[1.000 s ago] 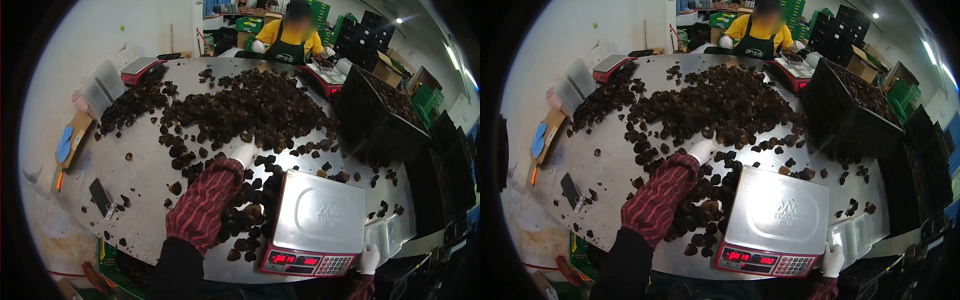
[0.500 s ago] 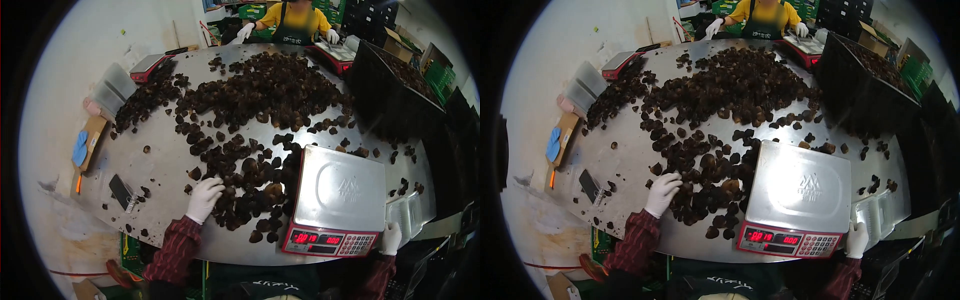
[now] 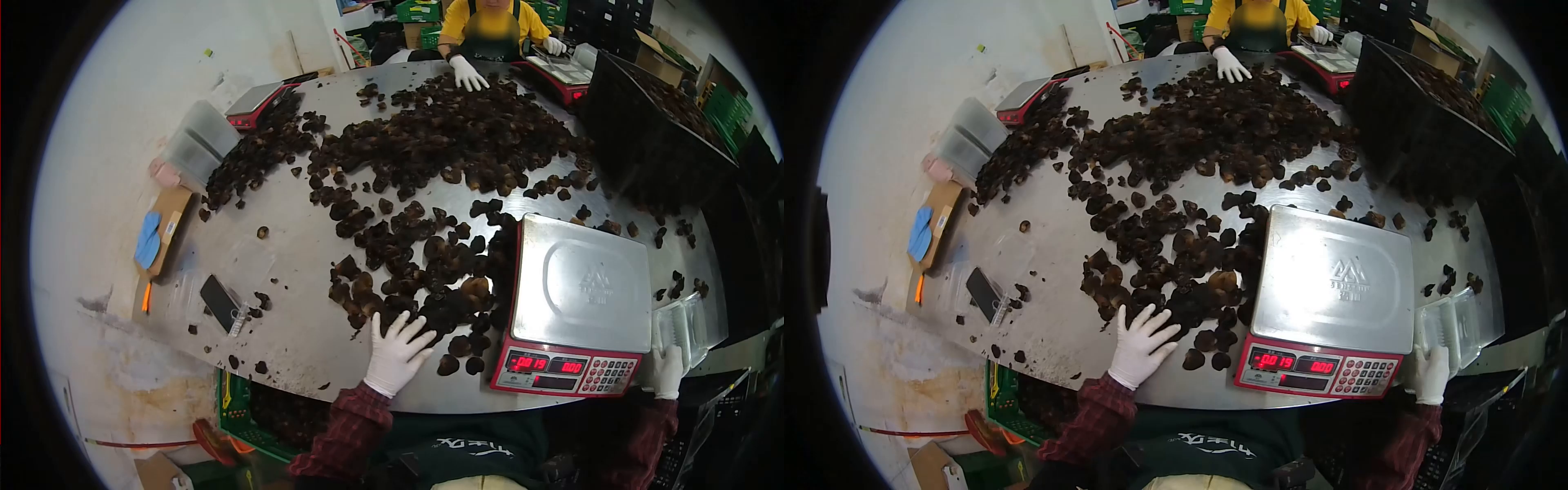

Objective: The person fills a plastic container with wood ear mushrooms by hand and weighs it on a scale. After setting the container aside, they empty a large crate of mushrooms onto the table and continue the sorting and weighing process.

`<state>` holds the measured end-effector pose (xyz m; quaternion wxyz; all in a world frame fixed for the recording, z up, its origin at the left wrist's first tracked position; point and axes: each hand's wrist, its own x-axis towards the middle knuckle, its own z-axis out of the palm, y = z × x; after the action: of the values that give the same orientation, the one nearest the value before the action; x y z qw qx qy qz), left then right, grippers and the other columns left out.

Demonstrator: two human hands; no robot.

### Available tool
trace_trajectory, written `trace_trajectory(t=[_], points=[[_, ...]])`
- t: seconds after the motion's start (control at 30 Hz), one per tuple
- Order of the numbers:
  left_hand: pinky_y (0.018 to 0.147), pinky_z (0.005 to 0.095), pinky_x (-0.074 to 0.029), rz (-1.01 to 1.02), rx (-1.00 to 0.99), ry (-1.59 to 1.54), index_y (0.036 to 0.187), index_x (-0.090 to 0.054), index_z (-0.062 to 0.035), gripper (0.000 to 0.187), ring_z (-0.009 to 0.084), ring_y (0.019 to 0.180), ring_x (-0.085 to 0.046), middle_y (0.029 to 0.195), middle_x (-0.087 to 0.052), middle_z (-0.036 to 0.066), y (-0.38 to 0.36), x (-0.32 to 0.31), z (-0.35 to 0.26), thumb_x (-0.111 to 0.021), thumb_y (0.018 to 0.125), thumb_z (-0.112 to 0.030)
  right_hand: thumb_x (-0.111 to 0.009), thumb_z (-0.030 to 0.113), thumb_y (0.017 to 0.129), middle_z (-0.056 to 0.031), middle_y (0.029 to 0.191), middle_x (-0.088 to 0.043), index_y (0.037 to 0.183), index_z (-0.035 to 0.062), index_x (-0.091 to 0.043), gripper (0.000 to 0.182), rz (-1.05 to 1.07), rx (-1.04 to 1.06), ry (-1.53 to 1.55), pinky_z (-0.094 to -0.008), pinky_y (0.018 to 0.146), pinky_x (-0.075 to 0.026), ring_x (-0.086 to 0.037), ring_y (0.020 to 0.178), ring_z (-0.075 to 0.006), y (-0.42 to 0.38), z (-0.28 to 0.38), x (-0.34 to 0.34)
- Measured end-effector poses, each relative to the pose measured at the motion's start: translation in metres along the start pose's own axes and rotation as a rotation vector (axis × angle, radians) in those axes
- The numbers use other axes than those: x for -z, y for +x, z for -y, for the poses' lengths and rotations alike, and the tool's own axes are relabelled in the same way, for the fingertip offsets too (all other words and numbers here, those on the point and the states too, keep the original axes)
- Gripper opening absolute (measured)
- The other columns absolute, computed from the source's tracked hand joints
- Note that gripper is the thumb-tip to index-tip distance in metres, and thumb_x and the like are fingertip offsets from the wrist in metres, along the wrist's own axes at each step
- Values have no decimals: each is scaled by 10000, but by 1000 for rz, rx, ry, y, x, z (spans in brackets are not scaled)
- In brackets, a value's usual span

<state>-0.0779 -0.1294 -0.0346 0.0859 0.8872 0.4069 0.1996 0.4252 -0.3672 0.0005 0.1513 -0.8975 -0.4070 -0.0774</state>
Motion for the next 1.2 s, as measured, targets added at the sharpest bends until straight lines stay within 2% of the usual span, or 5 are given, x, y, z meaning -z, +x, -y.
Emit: trace_trajectory(t=[0.37,0.5,0.63,0.9,1.2], points=[[1018,482,-319,-281,-2,-12,1009,-676,-145,287,264,1148,-498,1178,-597,40,-35,11,7,-651,734,-64,-679,65,756,-165,699,-490,728,-21,-491,208,-42,7,83,-402,623,-407,-513,666,-336,-11,-18,-1],[848,383,-470,-453,252,-90,1060,-652,-70,341,303,989,-571,1108,-607,113,-35,22,53,-601,742,40,-736,51,707,-118,646,-422,689,-16,-433,310,-196,-209,164,-339,585,-393,-399,585,-238,-3,-19,9],[863,372,-460,-255,468,-133,1098,-648,-97,357,293,1021,-537,1196,-562,105,-10,29,73,-651,747,-26,-672,-5,756,-93,654,-416,726,-28,-435,239,-381,28,288,-311,577,-382,-370,596,-218,-10,46,46],[820,363,-465,-256,409,-205,907,-660,-61,224,285,951,-545,982,-577,91,-16,13,81,-642,699,21,-805,146,604,-95,648,-449,665,44,-487,339,-38,564,208,-384,544,-392,-483,606,-289,-41,191,39],[791,325,-483,-185,94,-104,930,-697,-119,290,262,912,-568,963,-566,93,1,25,70,-616,718,63,-759,48,686,-70,710,-479,849,17,-562,257,-196,349,409,-329,564,-384,-467,625,-220,-41,198,59]])
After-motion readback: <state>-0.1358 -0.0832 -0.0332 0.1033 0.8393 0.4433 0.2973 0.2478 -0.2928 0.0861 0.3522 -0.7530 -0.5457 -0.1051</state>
